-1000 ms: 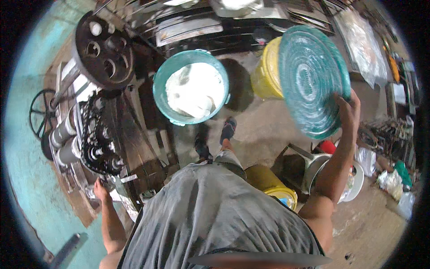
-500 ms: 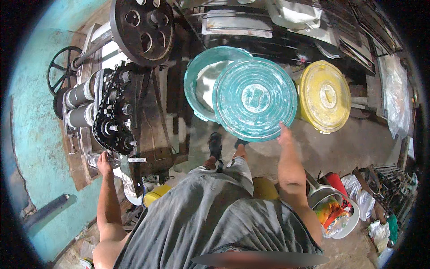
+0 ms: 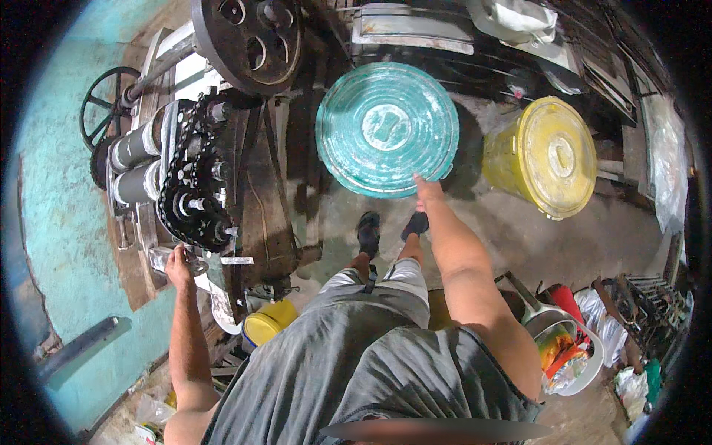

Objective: The person wipes a metal table with a cloth, then scoops white powder from a bucket into a bowl on a scale. They pour the powder onto the table and spread it with a small tool.

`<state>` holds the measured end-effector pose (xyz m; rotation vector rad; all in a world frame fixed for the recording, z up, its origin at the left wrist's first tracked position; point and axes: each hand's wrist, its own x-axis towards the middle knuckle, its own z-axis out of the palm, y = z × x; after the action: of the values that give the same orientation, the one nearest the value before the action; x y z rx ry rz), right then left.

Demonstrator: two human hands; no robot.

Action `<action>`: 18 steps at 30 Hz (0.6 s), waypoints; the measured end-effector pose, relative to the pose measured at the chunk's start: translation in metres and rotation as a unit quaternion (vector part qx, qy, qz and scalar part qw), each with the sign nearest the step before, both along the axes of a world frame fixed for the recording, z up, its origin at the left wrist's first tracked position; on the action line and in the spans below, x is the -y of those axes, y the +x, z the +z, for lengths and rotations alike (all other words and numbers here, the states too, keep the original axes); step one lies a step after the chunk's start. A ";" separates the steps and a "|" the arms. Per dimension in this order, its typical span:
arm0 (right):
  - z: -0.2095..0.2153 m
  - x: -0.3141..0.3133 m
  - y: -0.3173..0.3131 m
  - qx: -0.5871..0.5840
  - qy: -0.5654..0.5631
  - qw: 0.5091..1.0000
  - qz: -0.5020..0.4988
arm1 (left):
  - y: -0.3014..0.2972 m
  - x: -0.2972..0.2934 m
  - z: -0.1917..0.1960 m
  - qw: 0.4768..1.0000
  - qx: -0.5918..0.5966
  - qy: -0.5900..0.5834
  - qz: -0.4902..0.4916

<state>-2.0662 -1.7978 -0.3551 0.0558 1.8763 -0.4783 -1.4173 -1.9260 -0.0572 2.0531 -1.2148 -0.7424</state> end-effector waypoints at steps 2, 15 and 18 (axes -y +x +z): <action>0.008 -0.011 0.015 0.000 0.006 0.998 0.056 | 0.011 -0.004 0.005 0.999 -0.027 -0.019 -0.008; 0.007 -0.281 0.095 -0.126 -0.026 0.975 -0.184 | 0.009 0.013 -0.008 0.982 0.007 -0.085 -0.169; 0.011 -0.338 0.126 -0.197 0.006 0.980 0.015 | 0.003 0.004 0.010 0.975 0.073 -0.075 -0.198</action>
<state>-1.9400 -1.4597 -0.3436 -0.0641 2.2650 -0.4814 -1.4140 -1.9304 -0.0468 1.7870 -1.7407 -0.6592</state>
